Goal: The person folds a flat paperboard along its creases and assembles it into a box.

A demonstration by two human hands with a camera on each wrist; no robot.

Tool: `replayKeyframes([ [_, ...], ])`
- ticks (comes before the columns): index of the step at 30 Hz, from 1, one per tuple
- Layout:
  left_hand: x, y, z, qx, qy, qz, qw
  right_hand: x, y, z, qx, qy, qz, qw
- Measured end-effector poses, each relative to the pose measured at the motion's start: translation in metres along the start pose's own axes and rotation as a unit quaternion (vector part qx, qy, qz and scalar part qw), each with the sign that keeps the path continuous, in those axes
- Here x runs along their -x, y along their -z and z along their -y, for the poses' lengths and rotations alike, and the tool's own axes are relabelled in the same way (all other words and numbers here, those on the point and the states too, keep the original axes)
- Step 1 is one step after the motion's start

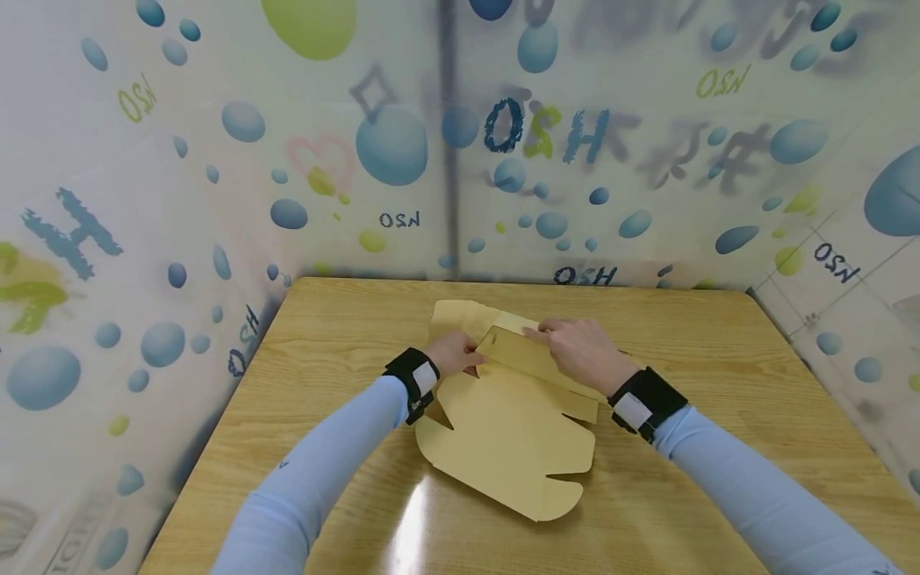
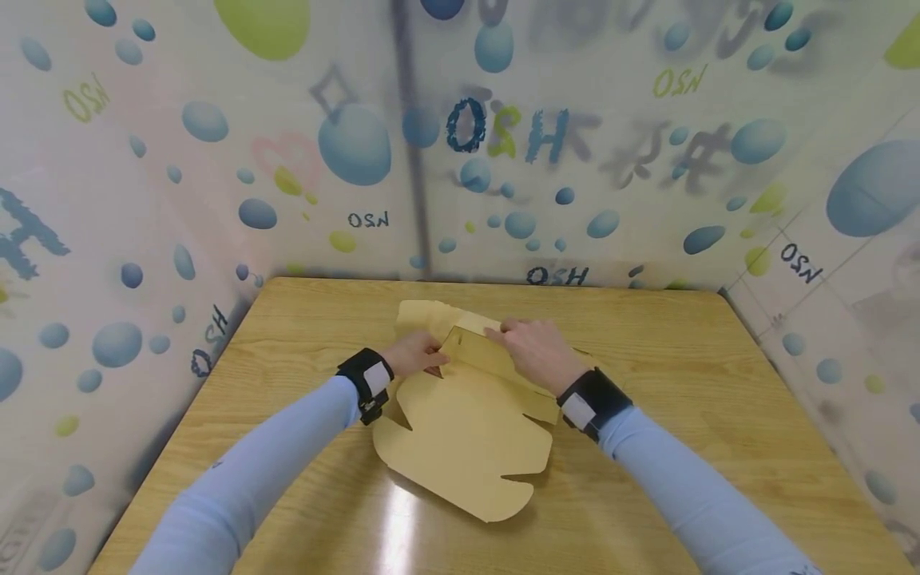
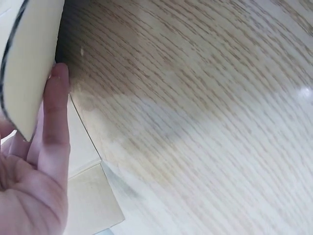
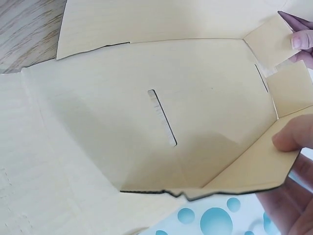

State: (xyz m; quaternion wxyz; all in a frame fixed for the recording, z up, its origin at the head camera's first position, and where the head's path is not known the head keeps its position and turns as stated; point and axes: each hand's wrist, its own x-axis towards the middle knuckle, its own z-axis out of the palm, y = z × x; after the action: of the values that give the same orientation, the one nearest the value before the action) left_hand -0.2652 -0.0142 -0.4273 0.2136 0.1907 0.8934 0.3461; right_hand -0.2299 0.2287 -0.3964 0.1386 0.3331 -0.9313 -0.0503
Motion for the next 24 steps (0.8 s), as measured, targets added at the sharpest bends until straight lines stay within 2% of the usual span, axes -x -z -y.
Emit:
replayKeyframes([
  [7,-0.005,-0.003,0.009,0.012,0.002,0.017,0.9998,-0.001,-0.001,-0.001,-0.002,-0.006,-0.004,1.0],
  [13,-0.006,-0.005,0.017,0.045,0.0,0.034,0.9984,-0.001,-0.001,-0.002,-0.003,-0.005,-0.004,1.0],
  [17,-0.004,-0.002,0.019,-0.001,-0.027,0.039,0.9989,-0.002,-0.002,-0.005,-0.017,0.001,-0.012,0.9998],
  [20,-0.004,-0.001,0.021,-0.042,-0.042,0.039,0.9975,-0.002,-0.003,-0.009,-0.047,0.0,-0.004,0.9989],
  [24,-0.004,-0.001,0.025,-0.016,-0.024,0.046,0.9985,-0.004,-0.004,-0.016,-0.11,-0.011,0.029,0.9935],
])
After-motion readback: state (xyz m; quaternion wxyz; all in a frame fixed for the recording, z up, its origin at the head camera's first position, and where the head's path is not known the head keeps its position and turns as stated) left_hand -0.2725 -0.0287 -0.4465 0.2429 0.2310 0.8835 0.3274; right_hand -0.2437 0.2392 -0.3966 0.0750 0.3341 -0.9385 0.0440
